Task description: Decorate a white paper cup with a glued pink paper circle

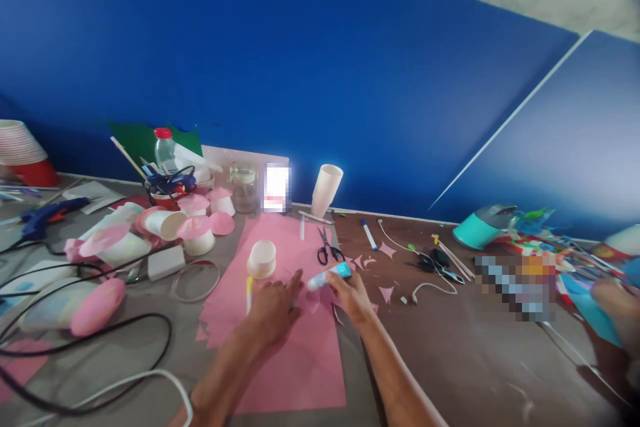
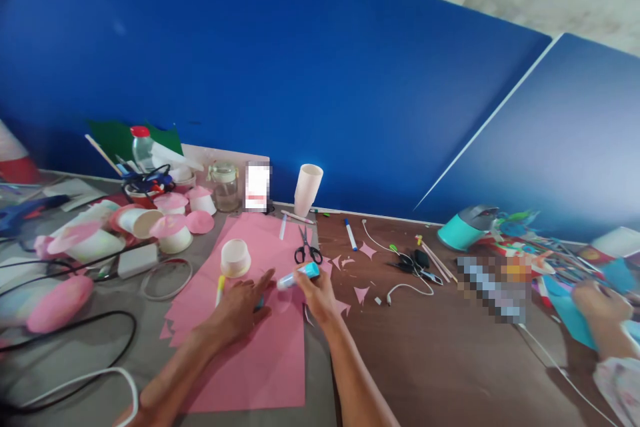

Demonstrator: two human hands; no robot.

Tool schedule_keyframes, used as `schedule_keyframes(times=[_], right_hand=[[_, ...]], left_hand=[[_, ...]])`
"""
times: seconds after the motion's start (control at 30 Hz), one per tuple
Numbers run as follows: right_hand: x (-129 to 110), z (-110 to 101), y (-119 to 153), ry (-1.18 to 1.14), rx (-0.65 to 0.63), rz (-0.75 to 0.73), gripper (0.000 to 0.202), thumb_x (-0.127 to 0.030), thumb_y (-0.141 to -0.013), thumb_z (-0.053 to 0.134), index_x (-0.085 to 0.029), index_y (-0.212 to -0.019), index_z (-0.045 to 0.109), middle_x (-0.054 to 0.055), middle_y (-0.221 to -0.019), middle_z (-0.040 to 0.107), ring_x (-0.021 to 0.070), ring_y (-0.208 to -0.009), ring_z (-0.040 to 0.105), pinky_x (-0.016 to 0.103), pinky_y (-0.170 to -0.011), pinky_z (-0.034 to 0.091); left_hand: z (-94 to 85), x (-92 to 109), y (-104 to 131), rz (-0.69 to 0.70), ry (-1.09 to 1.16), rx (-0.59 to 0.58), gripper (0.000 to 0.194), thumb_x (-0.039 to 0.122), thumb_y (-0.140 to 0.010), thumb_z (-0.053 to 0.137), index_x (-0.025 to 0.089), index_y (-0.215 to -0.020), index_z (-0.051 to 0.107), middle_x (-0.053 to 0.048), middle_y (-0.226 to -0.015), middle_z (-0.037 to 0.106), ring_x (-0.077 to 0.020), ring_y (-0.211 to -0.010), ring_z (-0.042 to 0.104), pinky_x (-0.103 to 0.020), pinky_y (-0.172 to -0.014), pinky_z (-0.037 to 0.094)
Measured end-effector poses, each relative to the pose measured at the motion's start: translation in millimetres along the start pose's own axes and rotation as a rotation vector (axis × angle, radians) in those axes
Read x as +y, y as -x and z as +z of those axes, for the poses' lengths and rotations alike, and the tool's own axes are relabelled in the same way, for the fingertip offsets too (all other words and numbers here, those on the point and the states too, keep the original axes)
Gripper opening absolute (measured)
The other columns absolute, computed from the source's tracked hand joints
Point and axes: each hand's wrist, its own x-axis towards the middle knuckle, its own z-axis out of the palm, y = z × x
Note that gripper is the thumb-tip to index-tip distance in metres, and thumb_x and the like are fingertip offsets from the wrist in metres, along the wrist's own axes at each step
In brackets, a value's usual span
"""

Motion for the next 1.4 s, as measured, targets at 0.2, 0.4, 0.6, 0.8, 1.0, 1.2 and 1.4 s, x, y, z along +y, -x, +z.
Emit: schedule_keyframes(times=[0.2, 0.4, 0.6, 0.8, 1.0, 1.2, 1.4], right_hand=[[-7, 1, 7, 0.21, -0.179, 0.005, 0.017, -0.027, -0.069, 0.067, -0.018, -0.056, 0.06, -0.003, -0.052, 0.053, 0.012, -0.053, 0.046, 0.025, -0.055, 0.037], [0, -9, -3, 0.001, 0.089, 0.005, 0.029, -0.046, -0.077, 0.053, -0.019, -0.072, 0.06, -0.005, -0.05, 0.04, 0.0103, -0.047, 0.034, 0.023, -0.045, 0.028], [0, 3, 0, 0.124, -0.011, -0.024, 0.02, -0.038, -0.071, 0.065, -0.018, -0.068, 0.065, -0.001, -0.056, 0.056, 0.014, -0.055, 0.048, 0.026, -0.054, 0.039], [-1, -3, 2, 0.123, -0.079, 0.019, 0.025, -0.033, -0.068, 0.069, -0.019, -0.052, 0.056, -0.004, -0.047, 0.052, 0.0119, -0.05, 0.045, 0.024, -0.051, 0.036], [7, -12, -8, -0.021, 0.158, 0.015, 0.032, -0.052, -0.079, 0.052, -0.021, -0.073, 0.058, -0.005, -0.051, 0.042, 0.0108, -0.046, 0.036, 0.023, -0.044, 0.029], [2, 5, 1, 0.145, -0.036, -0.06, 0.019, -0.037, -0.074, 0.066, -0.018, -0.071, 0.065, 0.001, -0.062, 0.061, 0.0165, -0.06, 0.054, 0.028, -0.06, 0.044], [-2, 0, 4, 0.158, -0.151, 0.012, 0.023, -0.031, -0.071, 0.068, -0.018, -0.054, 0.059, -0.002, -0.051, 0.054, 0.0127, -0.052, 0.047, 0.025, -0.054, 0.038]], left_hand=[[4.5, -4, -2, 0.0, -0.008, -0.025, 0.076, 0.027, -0.083, 0.055, 0.015, -0.152, 0.024, -0.012, -0.134, 0.063, -0.0296, -0.118, 0.058, -0.04, -0.099, 0.043], [3.4, -3, -2, 0.0, -0.002, -0.019, 0.075, 0.029, -0.085, 0.051, 0.011, -0.152, 0.023, -0.014, -0.131, 0.065, -0.0309, -0.115, 0.059, -0.043, -0.098, 0.042], [6.6, -6, -2, 0.024, 0.011, 0.011, 0.075, 0.029, -0.083, 0.052, 0.016, -0.152, 0.025, -0.01, -0.134, 0.063, -0.0299, -0.114, 0.06, -0.042, -0.096, 0.043], [8.8, -8, -3, 0.041, 0.021, 0.011, 0.074, 0.026, -0.083, 0.051, 0.016, -0.152, 0.026, -0.009, -0.136, 0.062, -0.0293, -0.117, 0.059, -0.042, -0.099, 0.042], [6.9, -5, -5, -0.011, -0.023, -0.011, 0.076, 0.032, -0.084, 0.053, 0.015, -0.153, 0.025, -0.014, -0.127, 0.067, -0.0316, -0.112, 0.061, -0.043, -0.095, 0.044], [7.0, -6, -2, 0.04, 0.038, 0.017, 0.075, 0.027, -0.084, 0.053, 0.016, -0.153, 0.025, -0.01, -0.137, 0.061, -0.0306, -0.116, 0.059, -0.042, -0.099, 0.042], [-2.2, 0, -1, 0.006, 0.025, -0.029, 0.075, 0.025, -0.084, 0.055, 0.014, -0.152, 0.026, -0.011, -0.135, 0.062, -0.031, -0.118, 0.058, -0.042, -0.098, 0.043]])
